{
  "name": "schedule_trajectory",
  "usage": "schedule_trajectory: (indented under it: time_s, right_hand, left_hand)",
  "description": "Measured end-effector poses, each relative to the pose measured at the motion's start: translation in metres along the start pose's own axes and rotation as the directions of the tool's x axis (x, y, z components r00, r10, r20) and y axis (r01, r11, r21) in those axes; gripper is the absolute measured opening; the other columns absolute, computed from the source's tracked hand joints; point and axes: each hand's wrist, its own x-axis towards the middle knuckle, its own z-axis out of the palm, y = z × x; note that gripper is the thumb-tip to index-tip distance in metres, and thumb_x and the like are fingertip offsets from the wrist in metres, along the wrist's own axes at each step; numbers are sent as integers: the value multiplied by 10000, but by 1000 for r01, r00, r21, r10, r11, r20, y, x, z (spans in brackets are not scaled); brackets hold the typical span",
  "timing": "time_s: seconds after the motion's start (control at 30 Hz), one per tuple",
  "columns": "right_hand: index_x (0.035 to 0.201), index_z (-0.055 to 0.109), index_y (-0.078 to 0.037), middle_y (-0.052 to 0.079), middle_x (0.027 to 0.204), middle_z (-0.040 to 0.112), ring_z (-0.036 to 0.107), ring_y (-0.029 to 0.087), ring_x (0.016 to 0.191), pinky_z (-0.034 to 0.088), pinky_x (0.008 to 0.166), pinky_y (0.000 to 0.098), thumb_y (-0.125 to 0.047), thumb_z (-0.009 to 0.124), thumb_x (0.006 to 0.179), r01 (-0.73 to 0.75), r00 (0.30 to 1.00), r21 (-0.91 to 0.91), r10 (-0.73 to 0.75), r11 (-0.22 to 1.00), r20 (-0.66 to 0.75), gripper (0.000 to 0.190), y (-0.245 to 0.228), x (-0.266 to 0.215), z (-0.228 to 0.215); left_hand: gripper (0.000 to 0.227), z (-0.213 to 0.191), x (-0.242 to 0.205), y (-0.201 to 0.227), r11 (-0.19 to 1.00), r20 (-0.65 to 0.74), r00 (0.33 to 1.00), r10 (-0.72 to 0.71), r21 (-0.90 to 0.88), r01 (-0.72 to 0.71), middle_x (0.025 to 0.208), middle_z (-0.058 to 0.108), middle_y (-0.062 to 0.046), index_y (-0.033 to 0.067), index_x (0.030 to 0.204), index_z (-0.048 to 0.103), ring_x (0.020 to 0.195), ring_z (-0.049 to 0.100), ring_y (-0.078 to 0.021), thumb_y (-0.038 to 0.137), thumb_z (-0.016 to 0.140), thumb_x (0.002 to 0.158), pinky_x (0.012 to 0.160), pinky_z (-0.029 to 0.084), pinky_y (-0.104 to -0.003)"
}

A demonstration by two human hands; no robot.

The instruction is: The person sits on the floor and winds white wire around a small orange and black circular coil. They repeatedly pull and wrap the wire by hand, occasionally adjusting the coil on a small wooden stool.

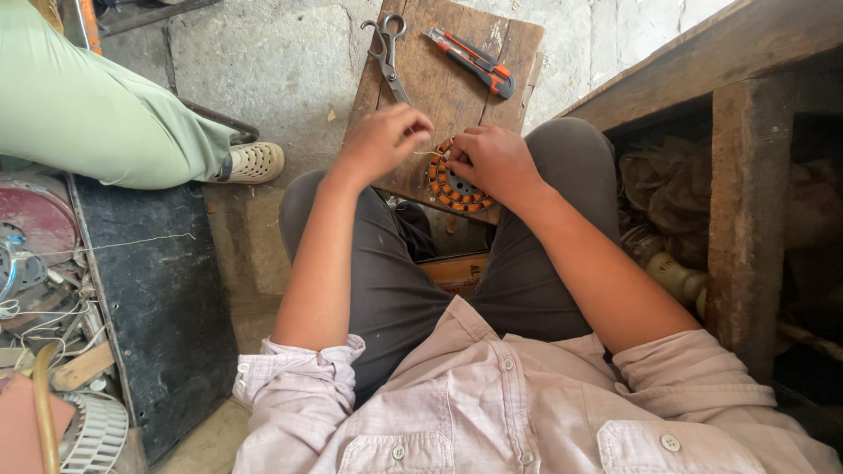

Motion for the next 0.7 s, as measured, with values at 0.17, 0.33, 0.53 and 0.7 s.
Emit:
schedule_trajectory:
  time_s: [0.17, 0.33, 0.53, 0.7]
  right_hand:
    - [841, 680, -103, 36, 808, 668, 653, 280, 854, 524, 725, 431, -174, 810, 801, 1, 1000, -1, -1, 1000, -28, 154, 0, -2, 4]
    - [878, 643, -78, 62, 852, 659, 635, 307, 905, 510, 772, 440, -138, 804, 816, 7, 1000, 66, -6, 998, -18, 182, -4, -2, 5]
    - [877, 624, -63, 78, 892, 655, 628, 330, 948, 508, 804, 458, -123, 790, 819, 138, 990, 96, -139, 986, 4, 186, -6, 3, -5]
    - [881, 644, -73, 55, 888, 665, 628, 301, 920, 521, 763, 436, -127, 767, 816, 136, 989, 21, -137, 990, 50, 149, -16, 1, -3]
  left_hand:
    - [298, 21, 2, 0, 977, 27, 983, 181, -118, -176, 1234, 609, -86, 147, 1290, 638, 1116, 640, -271, 245, 597, 1012, 939, 507, -410]
    - [401, 43, 4, -18, 972, 25, 979, 200, -134, -195, 1256, 572, -124, 141, 1388, 595, 1131, 611, -335, 234, 582, 998, 952, 487, -437]
    - [293, 57, -9, -19, 990, -54, 995, 87, -103, -93, 1245, 593, -153, 100, 1232, 650, 1150, 606, -376, 266, 627, 992, 951, 491, -460]
    - [237, 69, -37, -10, 988, -144, 988, -56, -149, 34, 1219, 640, -133, 99, 1156, 680, 1117, 635, -366, 248, 635, 977, 930, 509, -463]
